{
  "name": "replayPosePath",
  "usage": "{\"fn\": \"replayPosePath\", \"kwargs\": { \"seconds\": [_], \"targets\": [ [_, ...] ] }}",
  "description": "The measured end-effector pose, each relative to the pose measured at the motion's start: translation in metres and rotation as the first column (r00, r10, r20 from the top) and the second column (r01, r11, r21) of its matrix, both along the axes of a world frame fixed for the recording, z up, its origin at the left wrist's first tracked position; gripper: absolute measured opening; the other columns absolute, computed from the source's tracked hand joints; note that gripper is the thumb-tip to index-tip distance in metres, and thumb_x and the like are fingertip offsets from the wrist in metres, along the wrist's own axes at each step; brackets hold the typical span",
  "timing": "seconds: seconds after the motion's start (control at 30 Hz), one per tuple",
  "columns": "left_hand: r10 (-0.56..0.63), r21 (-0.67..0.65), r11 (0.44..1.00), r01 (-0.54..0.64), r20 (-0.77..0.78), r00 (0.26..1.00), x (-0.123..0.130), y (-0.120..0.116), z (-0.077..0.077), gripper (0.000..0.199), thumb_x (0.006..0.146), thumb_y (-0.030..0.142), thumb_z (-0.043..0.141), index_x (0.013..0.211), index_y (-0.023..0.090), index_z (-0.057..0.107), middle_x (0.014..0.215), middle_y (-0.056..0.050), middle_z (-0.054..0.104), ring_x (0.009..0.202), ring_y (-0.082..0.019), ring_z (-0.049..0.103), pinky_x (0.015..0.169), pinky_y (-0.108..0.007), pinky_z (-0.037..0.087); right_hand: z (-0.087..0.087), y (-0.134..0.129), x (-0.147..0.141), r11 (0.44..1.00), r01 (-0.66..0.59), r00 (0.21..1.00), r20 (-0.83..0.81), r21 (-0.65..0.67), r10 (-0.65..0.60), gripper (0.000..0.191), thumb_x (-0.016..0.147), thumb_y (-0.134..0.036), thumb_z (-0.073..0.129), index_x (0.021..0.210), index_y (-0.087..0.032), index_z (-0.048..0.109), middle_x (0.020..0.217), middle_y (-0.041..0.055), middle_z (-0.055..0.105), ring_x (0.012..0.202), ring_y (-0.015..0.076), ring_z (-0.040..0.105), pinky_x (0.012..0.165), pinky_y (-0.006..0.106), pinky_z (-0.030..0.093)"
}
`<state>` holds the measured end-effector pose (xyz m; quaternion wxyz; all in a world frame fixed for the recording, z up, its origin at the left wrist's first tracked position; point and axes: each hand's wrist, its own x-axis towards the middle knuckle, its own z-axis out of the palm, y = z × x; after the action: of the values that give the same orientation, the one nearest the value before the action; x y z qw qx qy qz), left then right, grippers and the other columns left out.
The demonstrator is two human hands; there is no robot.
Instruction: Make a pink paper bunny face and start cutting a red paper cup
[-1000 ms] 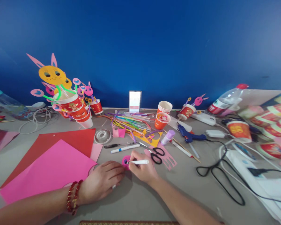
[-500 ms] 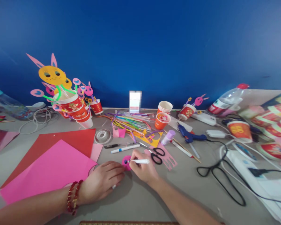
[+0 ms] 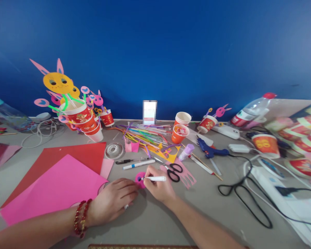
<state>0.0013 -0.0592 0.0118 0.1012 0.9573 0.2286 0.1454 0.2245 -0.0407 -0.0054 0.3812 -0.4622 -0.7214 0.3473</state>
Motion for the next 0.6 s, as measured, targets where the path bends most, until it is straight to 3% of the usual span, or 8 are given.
{"fn": "replayPosePath", "kwargs": {
  "seconds": [0.6],
  "targets": [
    [-0.003, -0.005, 1.0, 0.003, -0.019, 1.0, 0.0004, 0.0008, 0.0017, 0.023, 0.092, 0.019, 0.05, 0.113, 0.017, 0.057, 0.124, -0.007, 0.063, 0.117, -0.021, 0.053, 0.101, -0.036, 0.043, -0.0022, -0.0006, 0.0008, 1.0, -0.02, 0.999, 0.029, -0.015, 0.02, 0.016, 0.079, -0.01, 0.051, 0.069, -0.021, 0.048, 0.061, -0.0048, 0.05, 0.056, 0.012, 0.046, 0.053, 0.023, 0.033]
  ]
}}
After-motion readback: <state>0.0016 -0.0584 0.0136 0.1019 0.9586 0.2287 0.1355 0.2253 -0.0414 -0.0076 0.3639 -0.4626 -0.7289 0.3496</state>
